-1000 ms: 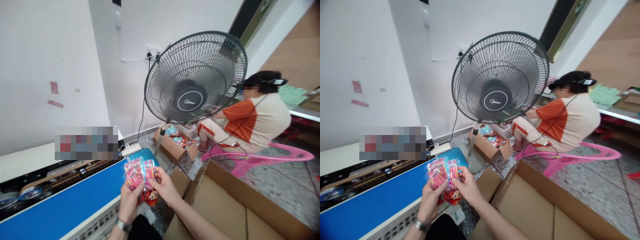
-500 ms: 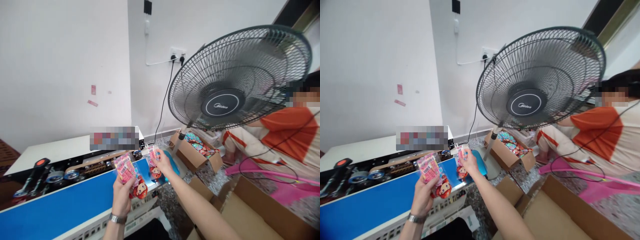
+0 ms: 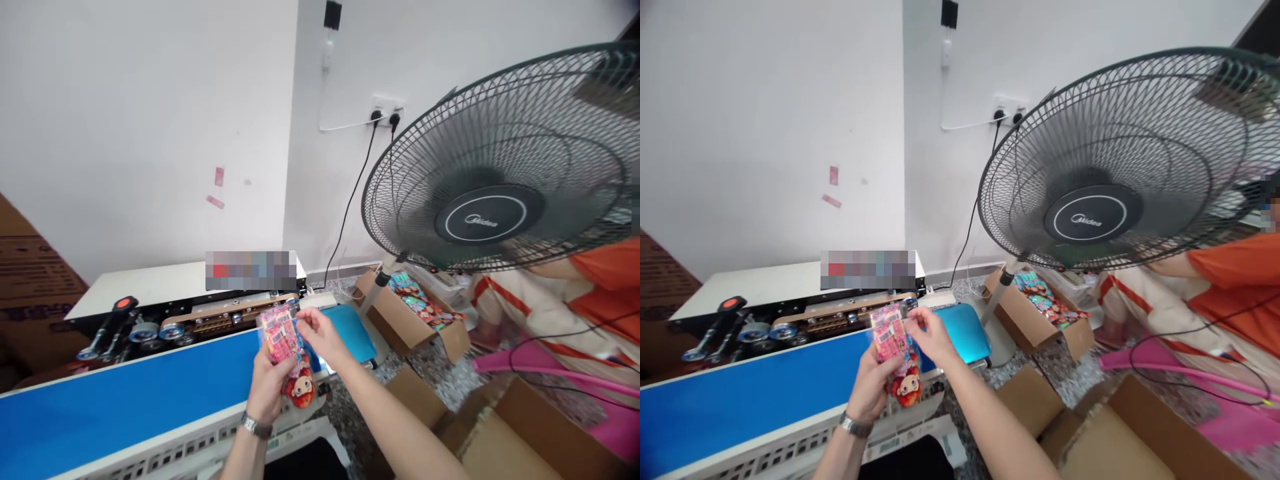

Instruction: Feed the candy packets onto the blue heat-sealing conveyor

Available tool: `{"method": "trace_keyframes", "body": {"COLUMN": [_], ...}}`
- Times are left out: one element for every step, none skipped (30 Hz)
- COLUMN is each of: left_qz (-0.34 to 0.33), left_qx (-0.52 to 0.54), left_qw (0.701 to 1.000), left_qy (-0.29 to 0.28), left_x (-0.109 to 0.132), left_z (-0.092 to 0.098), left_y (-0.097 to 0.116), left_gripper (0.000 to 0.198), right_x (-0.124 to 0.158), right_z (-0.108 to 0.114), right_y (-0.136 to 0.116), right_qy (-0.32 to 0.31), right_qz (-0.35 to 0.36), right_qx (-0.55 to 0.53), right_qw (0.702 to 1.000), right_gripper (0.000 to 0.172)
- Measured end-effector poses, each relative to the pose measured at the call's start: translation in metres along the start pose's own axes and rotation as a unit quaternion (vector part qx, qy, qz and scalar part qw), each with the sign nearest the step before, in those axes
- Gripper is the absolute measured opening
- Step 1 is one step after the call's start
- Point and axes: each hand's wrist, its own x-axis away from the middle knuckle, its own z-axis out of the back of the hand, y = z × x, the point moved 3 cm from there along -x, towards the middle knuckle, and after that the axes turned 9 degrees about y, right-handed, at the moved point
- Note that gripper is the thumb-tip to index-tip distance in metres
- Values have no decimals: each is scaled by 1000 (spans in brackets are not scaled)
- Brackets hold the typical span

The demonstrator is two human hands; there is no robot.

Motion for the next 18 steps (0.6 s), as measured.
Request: {"method": "trace_keyframes", "body": {"left_qz": [-3, -6, -10, -14, -19, -23, -24, -23, -21, -17, -12, -5, 1, 6, 10, 13, 14, 14], "left_qx": [0, 3, 8, 13, 16, 17, 16, 15, 14, 14, 16, 15, 13, 11, 8, 7, 8, 11], "left_qw": [1000, 1000, 1000, 1000, 1000, 999, 999, 999, 999, 1000, 1000, 1000, 1000, 1000, 999, 999, 998, 998], "left_qy": [2, 3, 6, 10, 14, 17, 18, 20, 21, 19, 14, 5, -8, -21, -35, -46, -53, -57], "left_x": [0, 1, 1, 1, 1, 1, 1, 1, 2, 2, 3, 4, 5, 6, 6, 7, 8, 9], "left_z": [-1, -2, -3, -3, -4, -4, -5, -5, -5, -6, -6, -7, -9, -10, -12, -13, -14, -15], "left_y": [0, 0, 0, 0, 0, 0, 1, 1, 1, 1, 1, 1, 1, 0, -1, -2, -2, -3], "left_gripper": [46, 47, 47, 47, 46, 44, 43, 43, 44, 44, 44, 44, 44, 44, 43, 42, 41, 40], "right_x": [5, 9, 12, 14, 16, 18, 19, 19, 20, 20, 19, 19, 19, 18, 17, 16, 16, 15], "right_z": [0, 1, 2, 5, 7, 10, 13, 15, 18, 20, 22, 23, 24, 25, 25, 26, 26, 27], "right_y": [-3, -5, -5, -5, -4, -4, -4, -5, -6, -8, -10, -12, -14, -16, -18, -19, -19, -19], "right_qy": [-8, -5, 3, 11, 17, 20, 18, 14, 9, 4, -1, -5, -9, -9, -10, -12, -13, -13], "right_qz": [8, 18, 24, 24, 22, 20, 18, 13, 5, -7, -22, -36, -47, -53, -54, -54, -53, -52], "right_qx": [0, 10, 20, 26, 26, 22, 15, 2, -20, -51, -88, -125, -156, -174, -181, -180, -173, -163], "right_qw": [1000, 1000, 1000, 999, 999, 999, 1000, 1000, 1000, 999, 996, 991, 987, 983, 982, 982, 983, 985], "right_gripper": [24, 22, 20, 20, 20, 20, 19, 18, 18, 18, 20, 23, 28, 33, 35, 36, 33, 30]}}
